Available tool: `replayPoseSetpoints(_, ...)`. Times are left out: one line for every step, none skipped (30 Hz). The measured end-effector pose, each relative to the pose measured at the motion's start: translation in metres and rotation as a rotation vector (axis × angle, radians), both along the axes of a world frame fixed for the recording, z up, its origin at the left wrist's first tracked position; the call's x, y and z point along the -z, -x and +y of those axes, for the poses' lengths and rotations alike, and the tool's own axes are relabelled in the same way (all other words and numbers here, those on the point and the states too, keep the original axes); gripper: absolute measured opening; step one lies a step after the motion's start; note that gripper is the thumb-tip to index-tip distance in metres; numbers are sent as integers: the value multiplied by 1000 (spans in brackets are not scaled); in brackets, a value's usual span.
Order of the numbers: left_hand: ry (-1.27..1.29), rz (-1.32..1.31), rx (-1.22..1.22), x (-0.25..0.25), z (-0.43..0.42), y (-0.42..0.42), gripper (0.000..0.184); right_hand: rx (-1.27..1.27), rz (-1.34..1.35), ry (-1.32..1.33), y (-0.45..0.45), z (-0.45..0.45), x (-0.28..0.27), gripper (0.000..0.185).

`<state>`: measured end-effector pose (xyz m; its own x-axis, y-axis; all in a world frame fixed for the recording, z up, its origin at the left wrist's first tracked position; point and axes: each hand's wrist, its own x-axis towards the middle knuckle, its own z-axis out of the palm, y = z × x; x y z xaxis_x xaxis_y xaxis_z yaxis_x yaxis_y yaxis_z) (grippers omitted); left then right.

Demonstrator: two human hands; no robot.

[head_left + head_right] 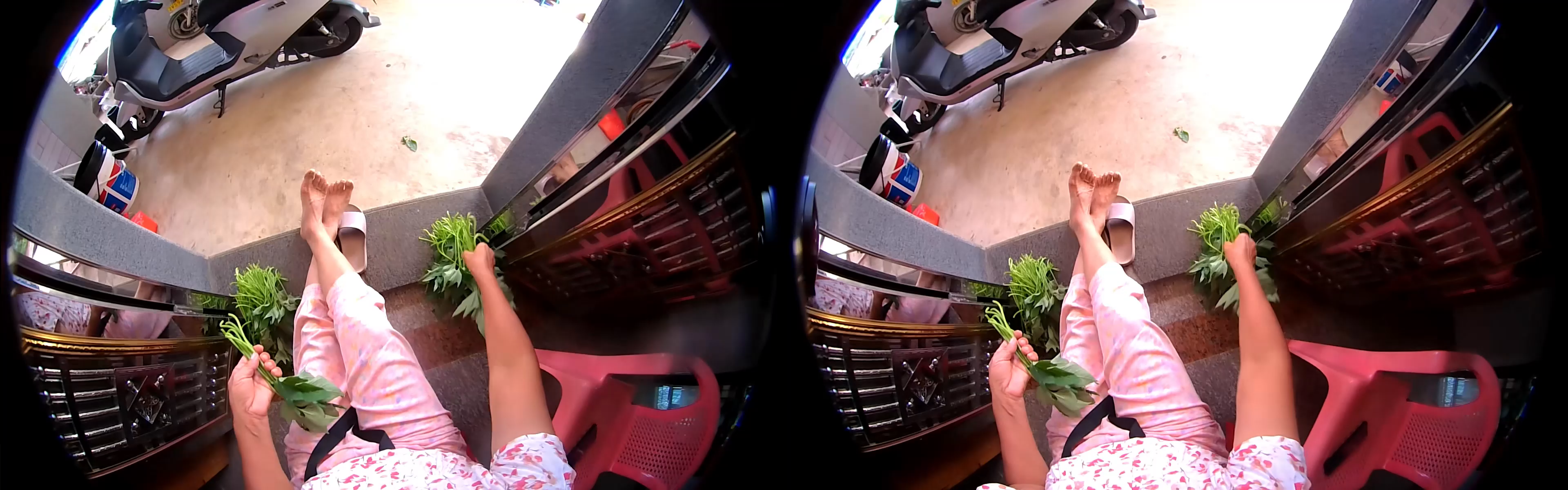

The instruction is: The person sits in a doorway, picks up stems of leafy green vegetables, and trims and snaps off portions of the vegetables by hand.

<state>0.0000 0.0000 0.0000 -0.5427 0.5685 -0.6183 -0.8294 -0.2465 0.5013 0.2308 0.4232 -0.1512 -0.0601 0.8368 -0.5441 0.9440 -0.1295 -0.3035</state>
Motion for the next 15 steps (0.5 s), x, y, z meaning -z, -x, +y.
replayPoseSetpoints(16,-7,-9,-5,-7,-1,11,37,-24,-145,5,-9,-3,90)
replayPoseSetpoints(33,-15,-17,-11,-13,-1,11,-7,-142,-268,9,-19,-7,88)
replayPoseSetpoints(7,4,-15,3,16,7,11,-1,-123,-293,24,10,3,88)
replayPoseSetpoints(15,3,-19,1,15,6,12,4,-71,-301,26,3,11,84)
replayPoseSetpoints(23,-2,-24,-1,15,4,12,9,-22,-308,26,-6,20,81)
replayPoseSetpoints(16,-12,-23,2,20,1,12,-24,119,-360,22,-13,39,73)
replayPoseSetpoints(3,-11,-1,2,23,-1,13,-90,240,-396,20,-29,59,66)
replayPoseSetpoints(-8,-7,21,1,25,-1,14,-115,319,-366,20,-49,64,60)
replayPoseSetpoints(-8,-2,21,-1,28,-1,14,-98,394,-367,21,-72,68,54)
replayPoseSetpoints(-23,6,40,-3,32,-3,14,-100,410,-285,21,-90,58,49)
replayPoseSetpoints(-42,16,60,-5,37,-3,14,-77,434,-288,17,-106,68,50)
replayPoseSetpoints(-48,17,66,-7,42,-5,14,-34,501,-325,13,-121,74,45)
replayPoseSetpoints(-67,1,83,-8,45,-8,13,36,530,-294,7,-136,69,44)
replayPoseSetpoints(-117,-20,106,-5,49,-10,13,41,561,-341,3,-143,74,37)
replayPoseSetpoints(-159,-36,114,-1,51,-12,14,144,692,-240,-3,-150,67,31)
